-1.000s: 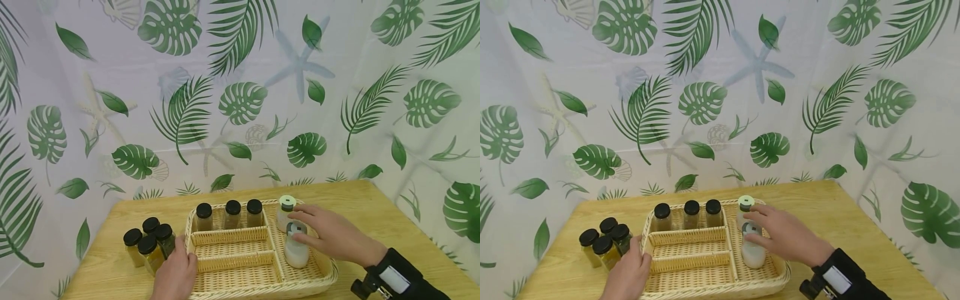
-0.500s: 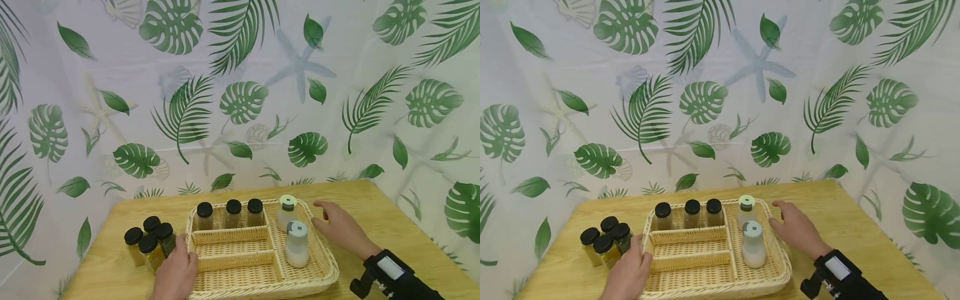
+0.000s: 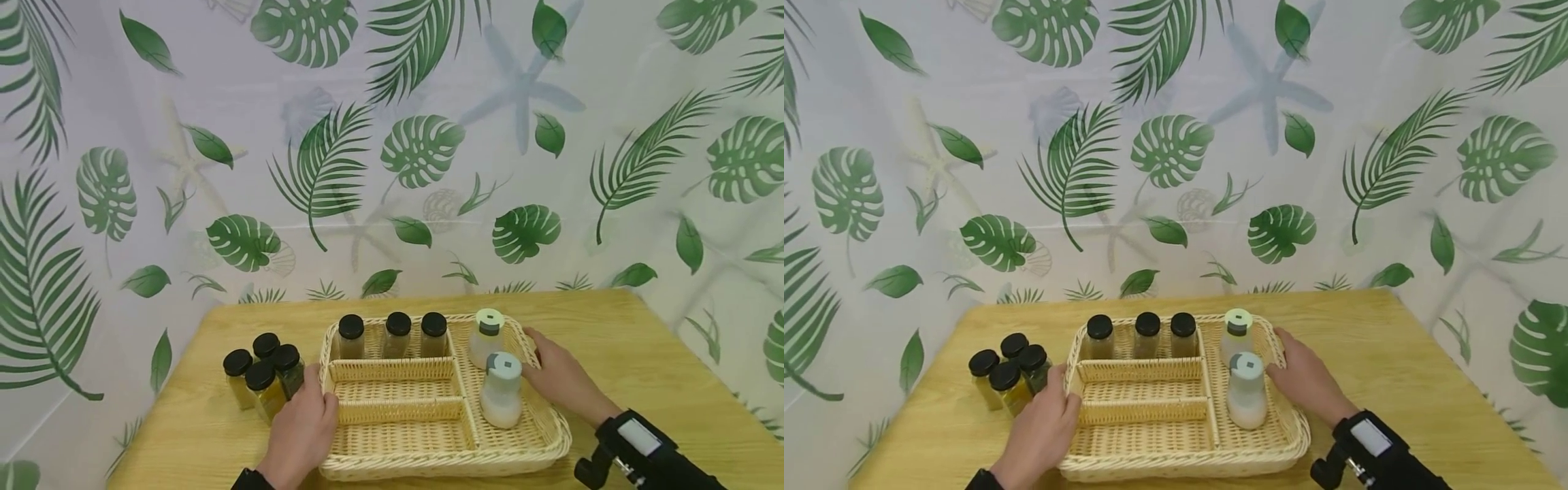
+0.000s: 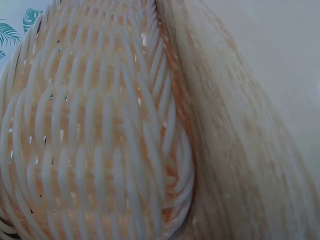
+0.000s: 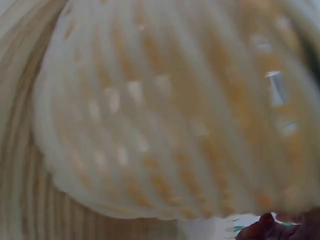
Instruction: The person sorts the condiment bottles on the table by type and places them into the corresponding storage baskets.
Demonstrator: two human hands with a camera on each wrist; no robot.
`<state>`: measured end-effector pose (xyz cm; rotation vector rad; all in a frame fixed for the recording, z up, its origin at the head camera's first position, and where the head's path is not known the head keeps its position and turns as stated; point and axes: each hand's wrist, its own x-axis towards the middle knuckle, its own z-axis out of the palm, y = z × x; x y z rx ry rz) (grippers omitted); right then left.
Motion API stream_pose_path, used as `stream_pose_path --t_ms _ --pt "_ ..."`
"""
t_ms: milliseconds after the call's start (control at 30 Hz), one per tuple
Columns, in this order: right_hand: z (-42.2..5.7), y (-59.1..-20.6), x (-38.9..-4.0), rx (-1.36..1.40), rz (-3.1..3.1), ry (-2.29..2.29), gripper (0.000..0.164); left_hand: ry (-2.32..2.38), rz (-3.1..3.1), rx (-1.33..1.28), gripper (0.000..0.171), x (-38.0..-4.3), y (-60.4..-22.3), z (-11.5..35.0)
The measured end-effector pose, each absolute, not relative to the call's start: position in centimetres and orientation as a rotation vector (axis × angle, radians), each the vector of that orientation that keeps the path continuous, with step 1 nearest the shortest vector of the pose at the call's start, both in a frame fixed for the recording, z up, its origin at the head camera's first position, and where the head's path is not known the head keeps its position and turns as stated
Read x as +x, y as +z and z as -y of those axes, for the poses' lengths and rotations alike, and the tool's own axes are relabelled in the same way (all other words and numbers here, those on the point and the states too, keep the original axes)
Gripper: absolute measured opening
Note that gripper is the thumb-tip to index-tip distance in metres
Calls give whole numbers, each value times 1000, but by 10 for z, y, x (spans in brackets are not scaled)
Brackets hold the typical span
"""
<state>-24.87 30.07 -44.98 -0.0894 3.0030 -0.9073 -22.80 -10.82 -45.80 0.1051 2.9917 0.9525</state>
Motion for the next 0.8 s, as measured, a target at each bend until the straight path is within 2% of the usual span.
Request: stream_pose_path --t_ms 300,800 --pt "-292 -459 -252 -52 -2976 -864 74 930 -3076 127 49 -229 -461 115" --pt "-284 -452 -245 -90 -3013 -662 73 836 -3186 230 48 -229 -457 118"
